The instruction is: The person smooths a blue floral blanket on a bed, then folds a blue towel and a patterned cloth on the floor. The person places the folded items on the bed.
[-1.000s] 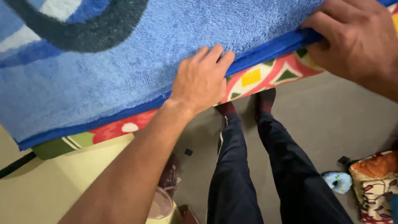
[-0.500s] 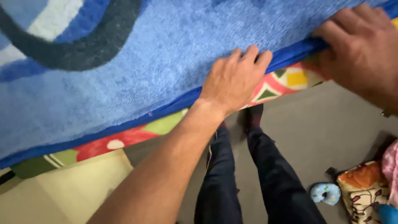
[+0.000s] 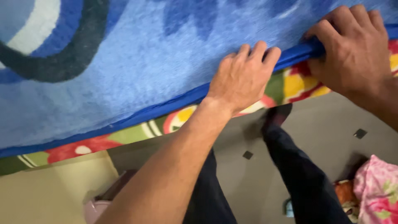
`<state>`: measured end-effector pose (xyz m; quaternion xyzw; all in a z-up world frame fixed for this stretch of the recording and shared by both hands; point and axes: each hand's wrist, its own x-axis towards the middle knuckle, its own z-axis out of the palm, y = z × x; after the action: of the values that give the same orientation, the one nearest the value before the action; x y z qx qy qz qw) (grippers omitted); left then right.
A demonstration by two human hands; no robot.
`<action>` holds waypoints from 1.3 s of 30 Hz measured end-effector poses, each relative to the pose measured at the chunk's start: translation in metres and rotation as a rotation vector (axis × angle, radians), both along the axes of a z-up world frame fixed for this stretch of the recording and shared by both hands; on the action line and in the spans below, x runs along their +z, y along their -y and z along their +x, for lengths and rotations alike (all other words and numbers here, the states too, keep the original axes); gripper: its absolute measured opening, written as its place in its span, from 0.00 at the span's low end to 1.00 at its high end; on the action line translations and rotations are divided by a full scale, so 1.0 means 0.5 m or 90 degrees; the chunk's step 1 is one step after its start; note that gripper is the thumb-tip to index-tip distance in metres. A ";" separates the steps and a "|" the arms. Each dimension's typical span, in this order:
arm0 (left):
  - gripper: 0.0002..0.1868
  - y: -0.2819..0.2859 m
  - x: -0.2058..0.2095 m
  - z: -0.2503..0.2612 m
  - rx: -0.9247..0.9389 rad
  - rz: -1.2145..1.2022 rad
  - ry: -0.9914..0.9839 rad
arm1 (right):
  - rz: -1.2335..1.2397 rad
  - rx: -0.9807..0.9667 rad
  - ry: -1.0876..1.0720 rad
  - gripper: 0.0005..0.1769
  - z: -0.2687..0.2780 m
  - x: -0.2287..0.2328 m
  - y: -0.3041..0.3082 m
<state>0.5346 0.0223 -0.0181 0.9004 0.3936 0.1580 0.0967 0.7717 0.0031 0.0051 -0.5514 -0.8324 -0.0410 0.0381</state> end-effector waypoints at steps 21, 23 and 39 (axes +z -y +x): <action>0.18 -0.026 0.011 0.293 0.018 -0.086 -0.038 | -0.041 0.102 -0.035 0.20 0.241 0.025 -0.041; 0.22 -0.023 0.015 0.289 0.022 -0.103 -0.032 | -0.021 0.102 -0.009 0.19 0.253 0.023 -0.044; 0.13 -0.037 0.049 0.366 0.028 -0.102 -0.043 | -0.069 0.084 -0.148 0.30 0.367 0.025 -0.054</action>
<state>0.7178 0.0408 0.0064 0.8856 0.4279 0.0980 0.1515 0.9550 0.0303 0.0178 -0.4974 -0.8579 0.0711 0.1071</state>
